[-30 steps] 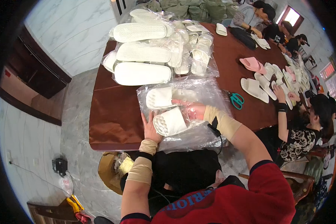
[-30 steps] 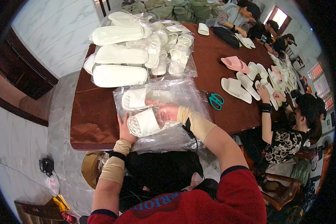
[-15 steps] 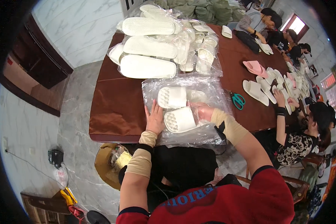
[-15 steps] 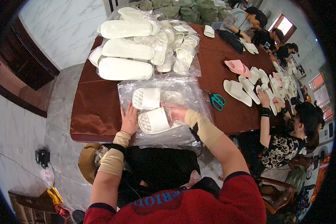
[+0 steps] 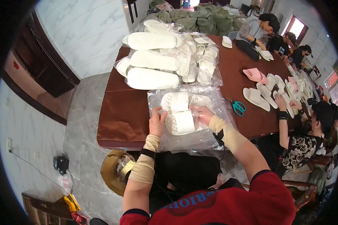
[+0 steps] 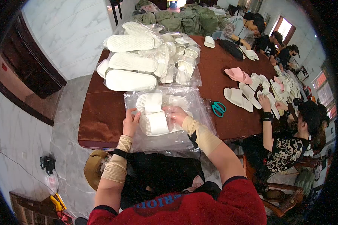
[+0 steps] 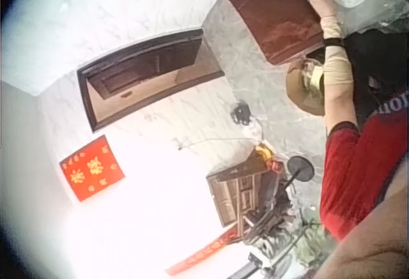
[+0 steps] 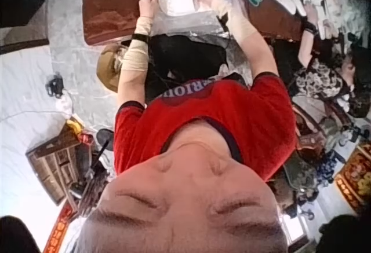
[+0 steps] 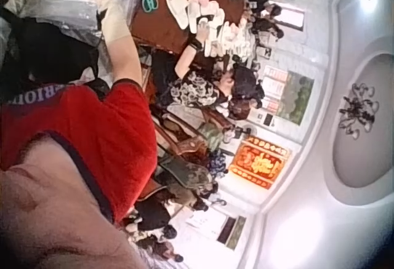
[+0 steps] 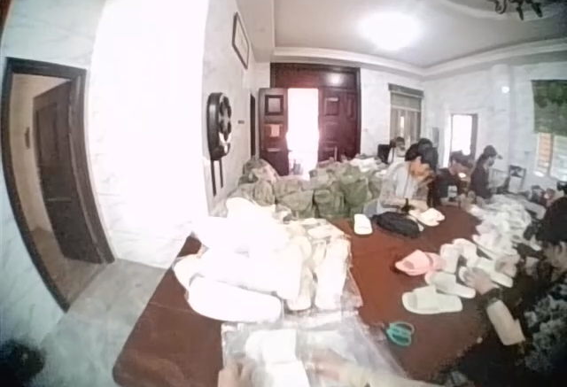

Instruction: Packing slippers into plastic bags and organizing them on a table.

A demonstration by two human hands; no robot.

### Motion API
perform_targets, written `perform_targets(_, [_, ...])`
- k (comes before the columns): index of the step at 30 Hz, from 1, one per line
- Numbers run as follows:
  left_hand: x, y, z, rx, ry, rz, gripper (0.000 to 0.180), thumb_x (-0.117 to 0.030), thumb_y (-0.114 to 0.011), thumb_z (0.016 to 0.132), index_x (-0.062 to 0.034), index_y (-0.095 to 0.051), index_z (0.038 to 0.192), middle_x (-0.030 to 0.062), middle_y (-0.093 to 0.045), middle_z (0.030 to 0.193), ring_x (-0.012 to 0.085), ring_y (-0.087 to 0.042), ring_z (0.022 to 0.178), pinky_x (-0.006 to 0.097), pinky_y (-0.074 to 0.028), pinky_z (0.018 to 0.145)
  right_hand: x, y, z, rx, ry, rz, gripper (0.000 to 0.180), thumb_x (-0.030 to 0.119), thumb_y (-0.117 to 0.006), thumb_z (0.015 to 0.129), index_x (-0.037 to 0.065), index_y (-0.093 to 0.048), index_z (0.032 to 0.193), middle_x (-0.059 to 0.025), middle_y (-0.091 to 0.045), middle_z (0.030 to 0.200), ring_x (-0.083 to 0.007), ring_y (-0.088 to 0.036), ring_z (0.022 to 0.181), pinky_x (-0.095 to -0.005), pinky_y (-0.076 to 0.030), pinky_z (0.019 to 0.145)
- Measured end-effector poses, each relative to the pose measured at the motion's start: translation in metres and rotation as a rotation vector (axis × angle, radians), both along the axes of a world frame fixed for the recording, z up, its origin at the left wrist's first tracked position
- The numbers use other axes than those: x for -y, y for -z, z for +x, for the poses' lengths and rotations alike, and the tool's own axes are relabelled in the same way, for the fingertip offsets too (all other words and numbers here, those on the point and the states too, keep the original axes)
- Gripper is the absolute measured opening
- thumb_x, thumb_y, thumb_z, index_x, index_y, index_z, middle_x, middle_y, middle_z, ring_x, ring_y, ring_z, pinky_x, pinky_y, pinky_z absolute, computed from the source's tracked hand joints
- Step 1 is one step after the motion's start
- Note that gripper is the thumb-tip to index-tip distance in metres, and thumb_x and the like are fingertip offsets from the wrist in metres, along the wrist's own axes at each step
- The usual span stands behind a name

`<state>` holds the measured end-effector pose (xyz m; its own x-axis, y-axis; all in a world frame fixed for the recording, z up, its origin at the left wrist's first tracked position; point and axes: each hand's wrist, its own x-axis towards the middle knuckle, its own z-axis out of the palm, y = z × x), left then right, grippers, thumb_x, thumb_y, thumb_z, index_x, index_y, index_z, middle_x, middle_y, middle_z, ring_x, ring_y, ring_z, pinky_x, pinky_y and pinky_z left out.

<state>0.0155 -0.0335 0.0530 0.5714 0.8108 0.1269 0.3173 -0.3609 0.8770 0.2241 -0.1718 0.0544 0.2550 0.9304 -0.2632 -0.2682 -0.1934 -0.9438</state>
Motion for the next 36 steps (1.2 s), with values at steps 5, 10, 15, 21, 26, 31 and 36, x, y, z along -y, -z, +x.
perform_targets(5, [0.004, -0.01, -0.002, 0.185, -0.079, 0.061, 0.025, -0.002, -0.056, 0.086, -0.0064, -0.048, 0.109, 0.0075, -0.056, 0.061, 0.0147, -0.056, 0.056, 0.031, -0.045, 0.053, 0.002, -0.007, 0.008, -0.111, 0.025, -0.027, 0.036, 0.012, -0.059, 0.087, 0.004, -0.055, 0.121, -0.0057, -0.064, 0.102, -0.0161, -0.06, 0.09, -0.03, -0.049, 0.075])
perform_targets(10, [-0.008, 0.019, -0.017, 0.067, -0.234, 0.226, 0.023, 0.001, -0.05, 0.085, -0.0101, -0.048, 0.105, 0.011, -0.053, 0.059, 0.0244, -0.057, 0.053, 0.034, -0.044, 0.051, 0.017, -0.024, 0.022, -0.117, 0.068, -0.074, 0.034, 0.01, -0.059, 0.086, 0.006, -0.054, 0.12, -0.0071, -0.063, 0.1, -0.0186, -0.061, 0.092, -0.0337, -0.051, 0.075])
perform_targets(15, [0.006, 0.016, -0.002, -0.142, -0.121, 0.483, 0.015, -0.01, -0.05, 0.088, -0.007, -0.052, 0.103, 0.0176, -0.06, 0.097, 0.0402, -0.058, 0.077, 0.045, -0.047, 0.065, 0.045, -0.033, 0.045, 0.158, 0.176, -0.157, 0.027, 0.012, -0.06, 0.084, 0.005, -0.057, 0.11, -0.006, -0.062, 0.097, -0.0173, -0.061, 0.09, -0.0327, -0.051, 0.073])
perform_targets(21, [-0.024, 0.029, -0.006, 0.255, -0.253, -0.101, 0.029, -0.022, -0.053, 0.092, 0.0007, -0.053, 0.111, 0.0105, -0.06, 0.087, 0.0206, -0.061, 0.065, 0.034, -0.048, 0.054, 0.024, -0.02, -0.002, 0.297, 0.01, 0.108, 0.036, -0.003, -0.058, 0.077, 0.002, -0.06, 0.113, -0.008, -0.065, 0.101, -0.0167, -0.059, 0.092, -0.0295, -0.051, 0.076])
perform_targets(26, [-0.011, -0.006, 0.001, 0.281, -0.211, -0.263, 0.021, -0.018, -0.055, 0.09, -0.0019, -0.056, 0.076, 0.0023, -0.051, 0.056, 0.0103, -0.049, 0.037, 0.023, -0.034, 0.03, 0.039, -0.027, 0.003, 0.62, 0.002, 0.092, 0.03, 0.001, -0.056, 0.08, 0.004, -0.063, 0.109, -0.0079, -0.067, 0.098, -0.017, -0.061, 0.085, -0.03, -0.051, 0.074])
perform_targets(31, [-0.044, 0.059, -0.021, 0.204, -0.375, 0.09, 0.021, -0.015, -0.06, 0.085, 0.0008, -0.054, 0.072, 0.006, -0.052, 0.053, 0.014, -0.05, 0.04, 0.031, -0.037, 0.036, 0.055, -0.019, 0.01, 0.806, 0.013, -0.127, 0.016, 0.01, -0.059, 0.08, 0.005, -0.065, 0.094, -0.009, -0.065, 0.078, -0.0188, -0.062, 0.075, -0.0304, -0.049, 0.068])
perform_targets(36, [-0.038, 0.044, -0.01, 0.142, -0.399, 0.12, 0.019, -0.012, -0.06, 0.085, 0.001, -0.055, 0.073, 0.0067, -0.051, 0.051, 0.0142, -0.048, 0.04, 0.033, -0.038, 0.037, 0.127, -0.024, 0.073, 1.326, 0.39, -0.142, 0.02, 0.024, -0.054, 0.082, 0.005, -0.058, 0.081, -0.0179, -0.06, 0.077, -0.0361, -0.058, 0.077, -0.043, -0.046, 0.068])
